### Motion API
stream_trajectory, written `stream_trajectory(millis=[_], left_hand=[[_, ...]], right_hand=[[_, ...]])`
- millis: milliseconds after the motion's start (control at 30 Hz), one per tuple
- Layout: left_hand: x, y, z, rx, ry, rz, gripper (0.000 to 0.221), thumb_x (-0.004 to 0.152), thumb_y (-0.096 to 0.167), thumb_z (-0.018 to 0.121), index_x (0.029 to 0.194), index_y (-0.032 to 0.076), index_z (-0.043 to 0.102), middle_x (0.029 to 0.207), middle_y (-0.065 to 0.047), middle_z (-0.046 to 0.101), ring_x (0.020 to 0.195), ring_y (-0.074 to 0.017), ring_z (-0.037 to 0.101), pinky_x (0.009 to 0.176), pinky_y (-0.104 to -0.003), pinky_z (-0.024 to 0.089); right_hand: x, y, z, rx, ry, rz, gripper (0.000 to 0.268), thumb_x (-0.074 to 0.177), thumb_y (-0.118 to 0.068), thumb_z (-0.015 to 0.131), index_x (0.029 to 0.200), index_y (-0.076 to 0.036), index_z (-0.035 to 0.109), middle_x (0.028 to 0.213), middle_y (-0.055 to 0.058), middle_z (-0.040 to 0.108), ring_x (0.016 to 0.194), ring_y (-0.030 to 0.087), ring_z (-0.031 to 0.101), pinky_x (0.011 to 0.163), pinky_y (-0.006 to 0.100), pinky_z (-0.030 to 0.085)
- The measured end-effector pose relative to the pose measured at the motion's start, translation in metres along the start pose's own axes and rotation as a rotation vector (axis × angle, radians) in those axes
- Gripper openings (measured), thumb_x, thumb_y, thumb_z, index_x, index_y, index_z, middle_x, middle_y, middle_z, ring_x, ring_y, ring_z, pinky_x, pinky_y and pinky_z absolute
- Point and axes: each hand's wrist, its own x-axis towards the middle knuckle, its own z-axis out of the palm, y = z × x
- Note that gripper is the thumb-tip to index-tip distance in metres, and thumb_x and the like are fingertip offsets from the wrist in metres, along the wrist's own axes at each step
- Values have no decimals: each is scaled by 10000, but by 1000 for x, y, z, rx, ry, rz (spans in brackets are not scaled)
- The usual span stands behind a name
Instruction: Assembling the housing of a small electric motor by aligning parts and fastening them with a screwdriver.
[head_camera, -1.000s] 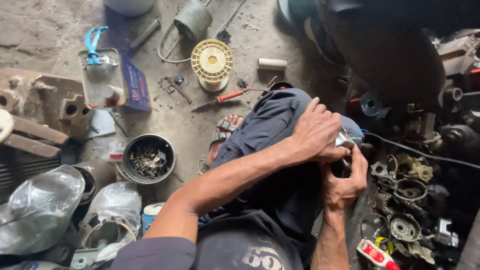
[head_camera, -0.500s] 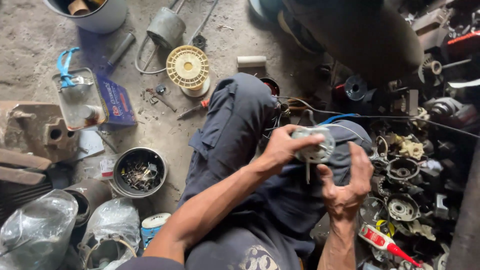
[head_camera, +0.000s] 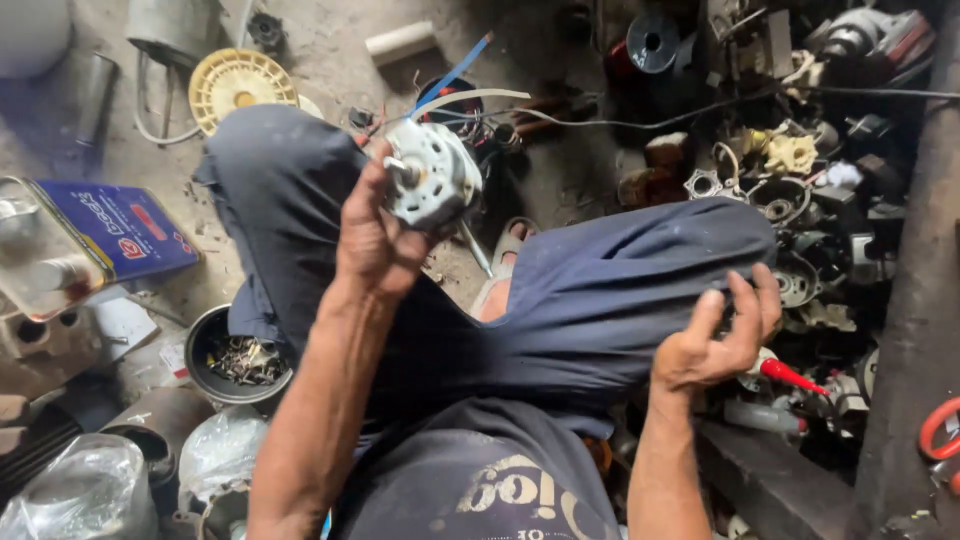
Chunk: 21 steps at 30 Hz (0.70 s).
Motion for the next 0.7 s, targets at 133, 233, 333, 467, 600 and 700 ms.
stream_trajectory(millis=[133,233,333,467,600,700], left_hand=[[12,13,-1,23,-57,86,426,815,378,808,1099,80,701,1025,-152,759,932,-308,776,826,-574,651],[13,17,8,42,-59,57,389,804,390,794,1039,90,714,978,-109,764,896,-267,769,837,-543,648],[28,0,-7,34,-30,78,383,846,344,763,1091,57,700,1009,-131,751,907,-274,761,842,-550,646],[37,-29,-29,134,70,39,455,863,365,756,1167,36,675,1053,-91,677,943,-226,684,879,-519,604],[15,-30,-5,239,131,65,367,862,311,754,1138,85,667,946,-8,594,871,-123,565,818,-337,564],[28,-38,-35,210,8,4,383,837,174,689,1142,-39,600,981,-140,637,877,-193,569,849,-338,449]], right_hand=[[24,-45,46,114,-298,-176,151,960,-58,731,1088,19,755,1133,203,716,1121,398,673,1086,489,460],[35,-37,102,-99,-930,132,292,949,-326,703,1199,-182,749,1152,73,753,1101,358,680,952,541,526],[24,22,176,-274,-1206,280,338,954,-389,655,1257,-261,730,1207,51,743,1186,359,655,1025,564,491],[-34,124,273,-64,-1189,689,242,882,-278,708,1085,-158,764,952,107,741,848,294,697,687,460,540],[-71,214,338,138,-798,1236,578,875,-393,804,1295,-34,634,1130,288,703,975,435,731,771,575,627],[-72,272,388,48,-801,1267,530,882,-550,687,1135,-85,654,897,119,691,616,242,678,517,395,509]])
